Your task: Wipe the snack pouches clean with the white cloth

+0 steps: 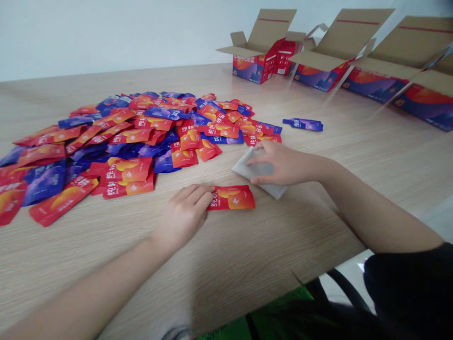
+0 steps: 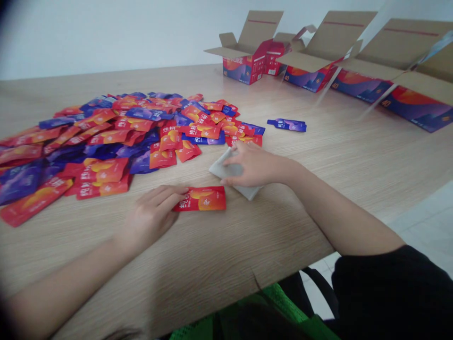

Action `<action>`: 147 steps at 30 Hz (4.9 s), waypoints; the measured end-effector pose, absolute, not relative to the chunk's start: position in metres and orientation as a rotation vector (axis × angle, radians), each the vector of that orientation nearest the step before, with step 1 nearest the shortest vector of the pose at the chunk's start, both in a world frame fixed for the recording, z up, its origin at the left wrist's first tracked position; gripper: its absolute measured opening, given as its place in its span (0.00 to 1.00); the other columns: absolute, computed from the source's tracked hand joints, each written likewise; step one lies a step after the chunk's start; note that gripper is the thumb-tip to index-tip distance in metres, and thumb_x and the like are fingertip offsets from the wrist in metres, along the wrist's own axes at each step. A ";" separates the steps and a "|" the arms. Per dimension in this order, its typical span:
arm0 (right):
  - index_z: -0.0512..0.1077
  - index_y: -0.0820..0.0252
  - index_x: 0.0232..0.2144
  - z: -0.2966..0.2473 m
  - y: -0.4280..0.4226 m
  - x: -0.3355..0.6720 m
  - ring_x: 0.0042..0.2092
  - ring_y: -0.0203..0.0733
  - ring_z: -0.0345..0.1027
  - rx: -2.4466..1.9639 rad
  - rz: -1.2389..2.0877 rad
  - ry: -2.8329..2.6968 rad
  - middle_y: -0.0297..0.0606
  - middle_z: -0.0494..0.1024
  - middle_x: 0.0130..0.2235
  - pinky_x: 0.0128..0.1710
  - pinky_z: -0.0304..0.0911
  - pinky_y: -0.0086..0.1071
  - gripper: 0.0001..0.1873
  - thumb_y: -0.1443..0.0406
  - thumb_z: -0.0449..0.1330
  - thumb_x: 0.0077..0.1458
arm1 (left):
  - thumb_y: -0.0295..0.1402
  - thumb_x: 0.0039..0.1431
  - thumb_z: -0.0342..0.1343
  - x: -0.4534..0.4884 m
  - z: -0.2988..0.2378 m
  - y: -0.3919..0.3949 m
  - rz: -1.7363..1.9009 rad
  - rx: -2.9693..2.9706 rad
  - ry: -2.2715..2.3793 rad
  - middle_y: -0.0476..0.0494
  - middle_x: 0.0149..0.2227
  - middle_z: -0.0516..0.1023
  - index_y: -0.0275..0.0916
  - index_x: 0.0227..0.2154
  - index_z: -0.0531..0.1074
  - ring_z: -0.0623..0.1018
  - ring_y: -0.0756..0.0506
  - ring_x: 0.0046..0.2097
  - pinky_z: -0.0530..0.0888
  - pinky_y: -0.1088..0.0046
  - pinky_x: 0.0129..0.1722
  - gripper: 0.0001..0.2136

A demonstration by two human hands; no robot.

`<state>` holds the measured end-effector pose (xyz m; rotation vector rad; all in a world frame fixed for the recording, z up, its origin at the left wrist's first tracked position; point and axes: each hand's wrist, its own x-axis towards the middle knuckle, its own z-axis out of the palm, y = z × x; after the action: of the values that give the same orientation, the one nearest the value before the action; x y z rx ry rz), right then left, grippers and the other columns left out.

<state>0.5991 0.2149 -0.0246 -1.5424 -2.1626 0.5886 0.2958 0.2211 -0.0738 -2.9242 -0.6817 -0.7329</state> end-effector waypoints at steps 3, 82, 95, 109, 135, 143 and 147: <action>0.80 0.55 0.36 -0.014 0.205 0.581 0.51 0.54 0.66 -1.383 0.580 -1.959 0.43 0.72 0.46 0.57 0.57 0.50 0.13 0.55 0.68 0.50 | 0.23 0.62 0.53 0.287 -0.066 0.226 -0.870 -2.885 -0.504 0.38 0.48 0.80 0.36 0.46 0.71 0.79 0.39 0.49 0.77 0.58 0.45 0.10; 0.62 0.58 0.26 -0.074 0.186 0.506 0.24 0.31 0.57 -1.107 1.460 -1.513 0.25 0.66 0.23 0.23 0.52 0.27 0.11 0.64 0.61 0.57 | 0.41 0.64 0.53 0.310 -0.074 0.217 -1.154 -3.675 -1.789 0.56 0.21 0.63 0.39 0.28 0.67 0.62 0.53 0.24 0.59 0.77 0.23 0.13; 0.70 0.61 0.33 -0.077 0.185 0.507 0.26 0.32 0.63 -1.023 1.561 -1.602 0.30 0.72 0.27 0.26 0.60 0.27 0.06 0.64 0.58 0.60 | 0.42 0.62 0.56 0.311 -0.073 0.218 -1.409 -3.718 -1.852 0.55 0.21 0.67 0.38 0.28 0.69 0.64 0.53 0.23 0.62 0.79 0.23 0.13; 0.70 0.59 0.35 -0.072 0.187 0.505 0.36 0.35 0.73 -0.882 1.819 -1.395 0.32 0.77 0.32 0.40 0.68 0.30 0.04 0.64 0.59 0.61 | 0.46 0.59 0.60 0.313 -0.076 0.206 -1.879 -3.519 -2.114 0.53 0.22 0.75 0.40 0.32 0.67 0.72 0.52 0.20 0.70 0.78 0.22 0.15; 0.68 0.60 0.38 -0.079 0.189 0.498 0.36 0.37 0.74 -0.930 1.560 -1.287 0.35 0.78 0.35 0.39 0.70 0.32 0.04 0.65 0.59 0.61 | 0.53 0.60 0.53 0.314 -0.062 0.216 -1.112 -3.794 -2.020 0.49 0.22 0.75 0.37 0.28 0.71 0.72 0.49 0.23 0.68 0.74 0.24 0.21; 0.66 0.60 0.42 -0.075 0.195 0.506 0.25 0.34 0.71 -1.031 1.700 -1.311 0.33 0.78 0.30 0.24 0.69 0.28 0.11 0.61 0.59 0.61 | 0.53 0.60 0.53 0.308 -0.063 0.219 -1.152 -3.896 -1.929 0.49 0.20 0.73 0.39 0.21 0.67 0.69 0.51 0.22 0.66 0.75 0.23 0.23; 0.64 0.60 0.39 -0.075 0.191 0.505 0.22 0.32 0.69 -0.947 1.737 -1.364 0.28 0.76 0.24 0.21 0.66 0.24 0.11 0.63 0.63 0.58 | 0.53 0.59 0.55 0.312 -0.062 0.218 -1.120 -3.925 -1.904 0.50 0.19 0.73 0.39 0.23 0.69 0.68 0.52 0.21 0.66 0.75 0.23 0.22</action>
<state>0.5050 0.1907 -0.0749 -0.9469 -1.3640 1.7372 0.3120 0.2182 -0.0620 -3.9253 -1.9036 -1.1201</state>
